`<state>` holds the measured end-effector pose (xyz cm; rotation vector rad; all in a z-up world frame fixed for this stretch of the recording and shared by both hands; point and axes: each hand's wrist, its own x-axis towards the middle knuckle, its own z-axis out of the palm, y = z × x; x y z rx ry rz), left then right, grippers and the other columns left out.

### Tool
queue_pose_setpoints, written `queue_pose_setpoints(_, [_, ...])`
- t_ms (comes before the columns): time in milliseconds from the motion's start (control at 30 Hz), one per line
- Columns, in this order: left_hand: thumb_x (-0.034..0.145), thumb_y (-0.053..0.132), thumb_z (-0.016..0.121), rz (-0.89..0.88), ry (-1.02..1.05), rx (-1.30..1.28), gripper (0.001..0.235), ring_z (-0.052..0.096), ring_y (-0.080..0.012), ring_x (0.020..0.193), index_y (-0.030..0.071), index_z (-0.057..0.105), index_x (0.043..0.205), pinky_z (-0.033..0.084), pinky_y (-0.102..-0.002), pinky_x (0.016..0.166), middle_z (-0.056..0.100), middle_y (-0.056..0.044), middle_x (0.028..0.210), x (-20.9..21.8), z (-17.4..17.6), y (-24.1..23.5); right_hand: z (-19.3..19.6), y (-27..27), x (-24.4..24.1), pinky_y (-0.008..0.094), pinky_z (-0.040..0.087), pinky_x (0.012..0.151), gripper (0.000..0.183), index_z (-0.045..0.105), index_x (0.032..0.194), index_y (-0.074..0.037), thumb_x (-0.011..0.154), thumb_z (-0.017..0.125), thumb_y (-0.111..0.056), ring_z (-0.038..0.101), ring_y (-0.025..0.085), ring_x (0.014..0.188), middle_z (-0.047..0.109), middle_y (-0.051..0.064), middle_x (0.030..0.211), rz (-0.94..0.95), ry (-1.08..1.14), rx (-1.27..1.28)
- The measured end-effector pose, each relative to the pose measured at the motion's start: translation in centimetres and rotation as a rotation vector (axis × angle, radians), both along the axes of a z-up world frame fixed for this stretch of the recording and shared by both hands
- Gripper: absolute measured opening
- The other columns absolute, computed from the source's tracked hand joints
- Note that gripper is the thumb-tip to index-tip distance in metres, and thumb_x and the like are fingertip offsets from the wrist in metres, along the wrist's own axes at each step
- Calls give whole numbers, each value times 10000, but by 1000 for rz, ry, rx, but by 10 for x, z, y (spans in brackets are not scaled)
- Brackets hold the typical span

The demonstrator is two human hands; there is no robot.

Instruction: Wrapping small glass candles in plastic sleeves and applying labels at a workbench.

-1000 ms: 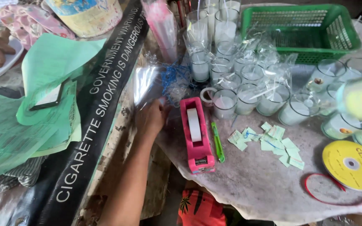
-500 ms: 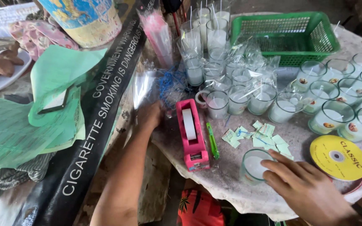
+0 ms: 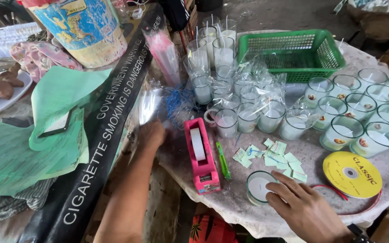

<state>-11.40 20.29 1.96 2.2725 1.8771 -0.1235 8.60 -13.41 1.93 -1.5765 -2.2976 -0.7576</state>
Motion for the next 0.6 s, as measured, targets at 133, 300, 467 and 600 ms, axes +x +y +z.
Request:
queue_pose_setpoints(133, [842,142,521,-167,225,-57,422,582,-295,838,265,366,1215,524,-441,690,552,-127,955,-1,27,-40,-1,2,-3,360,474,670,98,537,834,-133,762,491,-86,470,271,1112,535,21,1010,-11,-6,7])
queue_pose_setpoints(300, [888,105,409,-213,142,33,185,607,-222,768,121,585,941,506,-337,647,616,-90,851,-1,12,-28,0,3,-9,340,488,615,43,539,815,-125,778,518,-130,496,256,1081,567,32,972,-21,78,49])
queue_pose_setpoints(467, [834,82,383,-120,55,73,264,545,-294,971,109,519,1058,416,-399,787,561,-112,1070,2,30,-11,-5,1,-6,358,507,619,88,530,857,-130,771,517,-146,473,265,1106,560,40,1013,-53,91,-31])
queue_pose_setpoints(600, [802,83,466,-54,-103,118,226,560,-323,935,96,480,1028,452,-426,717,579,-129,1019,-2,60,-5,-8,1,-5,375,498,653,146,516,897,-132,775,535,-210,468,275,1099,546,45,1037,-81,90,-82])
